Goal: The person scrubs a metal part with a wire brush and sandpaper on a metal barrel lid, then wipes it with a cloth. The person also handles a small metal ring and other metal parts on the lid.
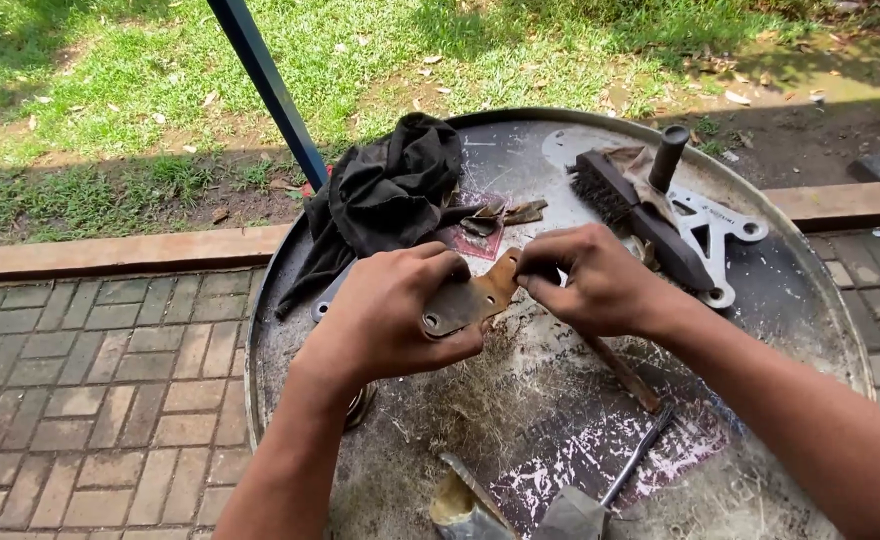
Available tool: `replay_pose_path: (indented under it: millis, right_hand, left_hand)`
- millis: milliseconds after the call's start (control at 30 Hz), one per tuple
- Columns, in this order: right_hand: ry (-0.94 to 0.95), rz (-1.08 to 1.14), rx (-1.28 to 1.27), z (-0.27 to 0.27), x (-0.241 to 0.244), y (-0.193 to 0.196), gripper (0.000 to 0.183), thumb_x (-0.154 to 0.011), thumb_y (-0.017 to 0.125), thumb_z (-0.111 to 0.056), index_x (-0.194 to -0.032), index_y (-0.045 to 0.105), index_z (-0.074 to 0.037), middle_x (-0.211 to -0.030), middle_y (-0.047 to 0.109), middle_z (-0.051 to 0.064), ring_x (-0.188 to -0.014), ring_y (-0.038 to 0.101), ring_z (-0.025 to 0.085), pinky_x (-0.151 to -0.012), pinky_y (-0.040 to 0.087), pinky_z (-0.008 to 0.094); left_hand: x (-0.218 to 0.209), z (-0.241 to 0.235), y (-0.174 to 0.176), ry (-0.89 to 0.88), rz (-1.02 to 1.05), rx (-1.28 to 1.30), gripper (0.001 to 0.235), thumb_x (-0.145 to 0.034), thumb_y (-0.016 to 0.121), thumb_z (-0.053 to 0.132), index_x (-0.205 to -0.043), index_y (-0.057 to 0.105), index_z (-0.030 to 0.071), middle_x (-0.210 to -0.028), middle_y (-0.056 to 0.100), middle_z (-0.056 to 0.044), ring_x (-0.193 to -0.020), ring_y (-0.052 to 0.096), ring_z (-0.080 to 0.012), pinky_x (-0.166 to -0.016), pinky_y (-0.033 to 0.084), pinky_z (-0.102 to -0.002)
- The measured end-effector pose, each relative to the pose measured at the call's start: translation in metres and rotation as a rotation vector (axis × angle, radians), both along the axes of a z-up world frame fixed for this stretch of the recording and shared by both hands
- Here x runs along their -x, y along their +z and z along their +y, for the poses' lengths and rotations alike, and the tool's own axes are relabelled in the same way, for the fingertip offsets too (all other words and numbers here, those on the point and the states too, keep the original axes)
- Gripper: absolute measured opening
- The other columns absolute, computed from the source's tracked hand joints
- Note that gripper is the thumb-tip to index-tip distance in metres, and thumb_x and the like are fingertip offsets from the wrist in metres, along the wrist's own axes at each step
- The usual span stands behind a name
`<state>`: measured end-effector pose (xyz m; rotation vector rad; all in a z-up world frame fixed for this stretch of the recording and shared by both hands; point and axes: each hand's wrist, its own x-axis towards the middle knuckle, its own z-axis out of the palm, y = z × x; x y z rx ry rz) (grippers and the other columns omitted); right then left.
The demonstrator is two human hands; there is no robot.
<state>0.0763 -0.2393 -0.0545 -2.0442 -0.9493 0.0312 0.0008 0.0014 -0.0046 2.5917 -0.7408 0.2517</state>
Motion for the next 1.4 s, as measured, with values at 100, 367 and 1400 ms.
replay_pose_path:
  millis: [100,367,1400]
  right_hand:
    - [0.06,-0.031,-0.002,0.008,0.013,0.005,0.022,-0.078,0.065,0.0,-0.092,0.078,-0.01,-0.072,0.071,0.013,-0.064,0.07,0.029,-0.06,0.058,0.041]
    - [0.02,-0.017,0.009,0.0,0.005,0.0,0.021,-0.078,0.064,-0.001,-0.089,0.078,-0.011,-0.069,0.071,0.011,-0.063,0.068,0.025,-0.061,0.057,0.039]
    - [0.054,-0.011,0.019,0.022,0.005,0.018,0.01,-0.086,0.063,-0.001,-0.088,0.073,-0.001,-0.071,0.07,0.019,-0.069,0.072,0.034,-0.063,0.059,0.043]
  left_hand:
    - [0.001,-0.001,0.0,0.007,-0.003,-0.004,0.044,-0.068,0.077,0.046,-0.096,0.069,0.013,-0.086,0.07,-0.008,-0.08,0.071,-0.0409,-0.066,0.057,-0.049]
    - [-0.001,-0.001,0.001,0.021,0.011,-0.017,0.045,-0.067,0.077,0.047,-0.096,0.069,0.015,-0.086,0.07,-0.007,-0.08,0.072,-0.04,-0.067,0.058,-0.05]
    - [-0.002,0.0,0.0,0.056,0.119,0.028,0.043,-0.073,0.075,0.045,-0.104,0.071,0.014,-0.095,0.071,-0.008,-0.088,0.07,-0.0434,-0.068,0.057,-0.053]
